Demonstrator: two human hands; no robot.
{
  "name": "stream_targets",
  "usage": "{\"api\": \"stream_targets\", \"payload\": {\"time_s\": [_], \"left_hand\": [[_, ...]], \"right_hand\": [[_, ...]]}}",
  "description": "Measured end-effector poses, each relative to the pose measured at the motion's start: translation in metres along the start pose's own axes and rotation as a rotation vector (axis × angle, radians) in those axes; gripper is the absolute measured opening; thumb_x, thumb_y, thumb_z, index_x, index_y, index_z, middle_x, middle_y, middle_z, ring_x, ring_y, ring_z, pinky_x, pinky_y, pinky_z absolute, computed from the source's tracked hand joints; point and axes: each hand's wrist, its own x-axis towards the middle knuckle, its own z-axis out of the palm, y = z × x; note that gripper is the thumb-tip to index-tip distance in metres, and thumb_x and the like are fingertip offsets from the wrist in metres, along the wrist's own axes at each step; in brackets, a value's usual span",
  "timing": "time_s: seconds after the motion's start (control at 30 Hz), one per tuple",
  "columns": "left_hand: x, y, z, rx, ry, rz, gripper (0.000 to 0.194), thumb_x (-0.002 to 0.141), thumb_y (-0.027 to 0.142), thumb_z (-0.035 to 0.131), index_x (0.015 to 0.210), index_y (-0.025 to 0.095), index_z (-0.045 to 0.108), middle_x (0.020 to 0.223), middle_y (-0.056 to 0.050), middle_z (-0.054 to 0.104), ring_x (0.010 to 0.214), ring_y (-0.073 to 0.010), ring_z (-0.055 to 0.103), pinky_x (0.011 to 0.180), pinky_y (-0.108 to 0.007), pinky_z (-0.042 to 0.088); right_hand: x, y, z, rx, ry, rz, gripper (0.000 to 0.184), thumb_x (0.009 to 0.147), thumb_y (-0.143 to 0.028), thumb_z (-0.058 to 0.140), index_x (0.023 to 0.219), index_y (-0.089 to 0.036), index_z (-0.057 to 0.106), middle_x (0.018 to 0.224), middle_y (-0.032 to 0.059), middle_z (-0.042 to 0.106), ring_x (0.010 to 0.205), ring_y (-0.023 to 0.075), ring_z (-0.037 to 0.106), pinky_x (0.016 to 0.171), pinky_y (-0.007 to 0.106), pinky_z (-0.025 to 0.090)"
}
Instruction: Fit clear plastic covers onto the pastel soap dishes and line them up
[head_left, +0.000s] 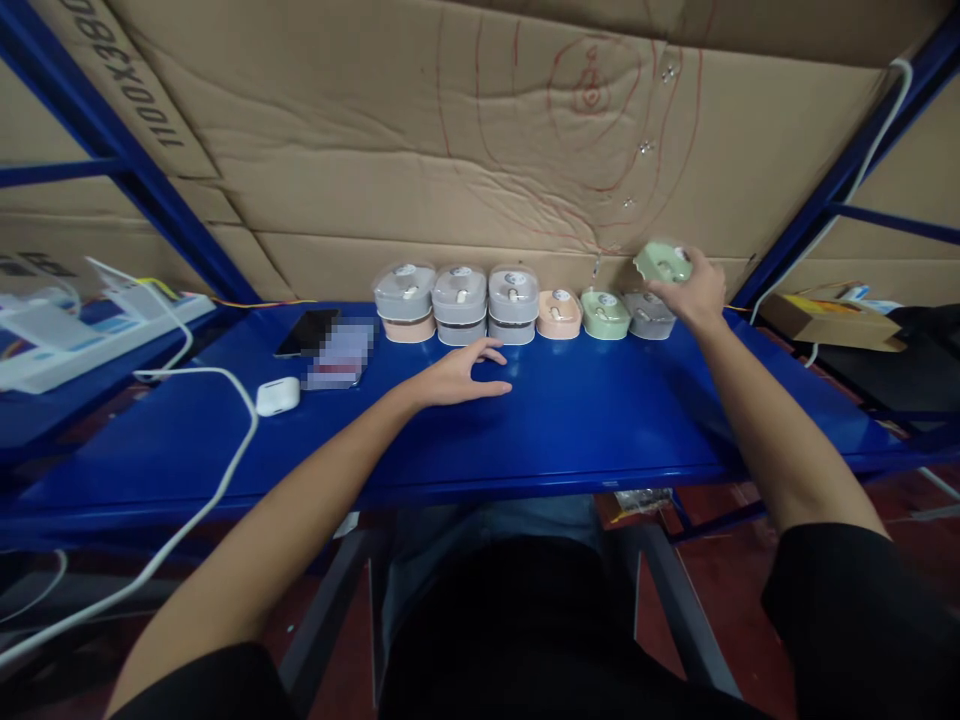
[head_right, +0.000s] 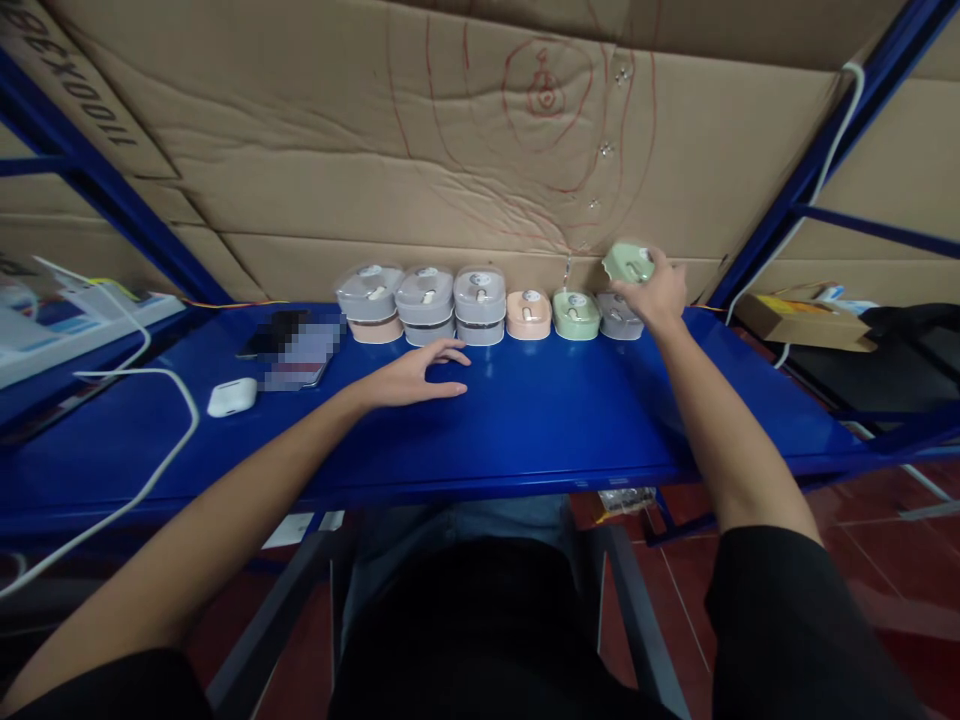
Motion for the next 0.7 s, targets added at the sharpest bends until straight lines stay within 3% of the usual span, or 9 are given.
{"api": "stream_targets", "payload": {"time_s": [0.1, 0.27, 0.4, 0.5, 0.6, 0.7], "left_hand": [[-0.001, 0.002, -0.001, 0.011, -0.026, -0.015, 0.088, 0.087, 0.061, 0.084, 0.160, 0.021, 0.053, 0.157, -0.018, 0.070, 0.153, -0.0383, 0.063, 0.131, -0.058, 0.044], [-0.001, 0.002, -0.001, 0.042, -0.051, -0.006, 0.086, 0.090, 0.062, 0.081, 0.160, 0.021, 0.051, 0.161, -0.019, 0.067, 0.155, -0.0385, 0.060, 0.132, -0.056, 0.043], [-0.001, 0.003, -0.002, 0.055, -0.059, -0.014, 0.086, 0.089, 0.064, 0.080, 0.158, 0.020, 0.053, 0.163, -0.020, 0.064, 0.156, -0.0390, 0.059, 0.132, -0.055, 0.043], [-0.001, 0.004, -0.003, 0.068, -0.066, -0.013, 0.082, 0.089, 0.065, 0.079, 0.154, 0.020, 0.056, 0.165, -0.020, 0.063, 0.157, -0.0389, 0.059, 0.132, -0.055, 0.044], [-0.001, 0.004, -0.003, 0.086, -0.069, -0.005, 0.078, 0.090, 0.066, 0.078, 0.150, 0.020, 0.058, 0.166, -0.020, 0.062, 0.157, -0.0386, 0.058, 0.132, -0.054, 0.043], [-0.001, 0.002, -0.003, 0.089, -0.061, 0.002, 0.078, 0.090, 0.066, 0.078, 0.150, 0.020, 0.058, 0.165, -0.020, 0.064, 0.156, -0.0383, 0.060, 0.132, -0.055, 0.044]], "right_hand": [[0.003, -0.010, 0.008, -0.107, -0.119, 0.086, 0.082, 0.090, -0.054, 0.088, 0.159, -0.016, 0.065, 0.150, 0.0299, 0.063, 0.136, 0.0388, 0.066, 0.112, 0.053, 0.049], [-0.011, -0.014, 0.014, -0.181, -0.177, 0.122, 0.087, 0.091, -0.054, 0.093, 0.162, -0.016, 0.060, 0.153, 0.0331, 0.058, 0.133, 0.0415, 0.065, 0.108, 0.053, 0.047], [-0.012, -0.003, 0.020, -0.125, -0.171, 0.100, 0.085, 0.089, -0.054, 0.093, 0.156, -0.011, 0.064, 0.150, 0.0362, 0.058, 0.131, 0.0458, 0.063, 0.107, 0.057, 0.045], [-0.012, 0.000, 0.019, -0.136, -0.061, 0.079, 0.080, 0.096, -0.059, 0.080, 0.156, -0.009, 0.063, 0.151, 0.0367, 0.059, 0.138, 0.0500, 0.061, 0.113, 0.063, 0.044], [-0.021, -0.010, 0.019, -0.119, 0.085, -0.174, 0.073, 0.102, -0.055, 0.067, 0.156, -0.007, 0.060, 0.159, 0.0342, 0.056, 0.150, 0.0491, 0.053, 0.123, 0.065, 0.041], [-0.039, -0.034, 0.037, -0.039, -0.083, -0.651, 0.078, 0.100, -0.059, 0.065, 0.160, -0.010, 0.056, 0.172, 0.0288, 0.050, 0.160, 0.0469, 0.046, 0.131, 0.065, 0.038]]}}
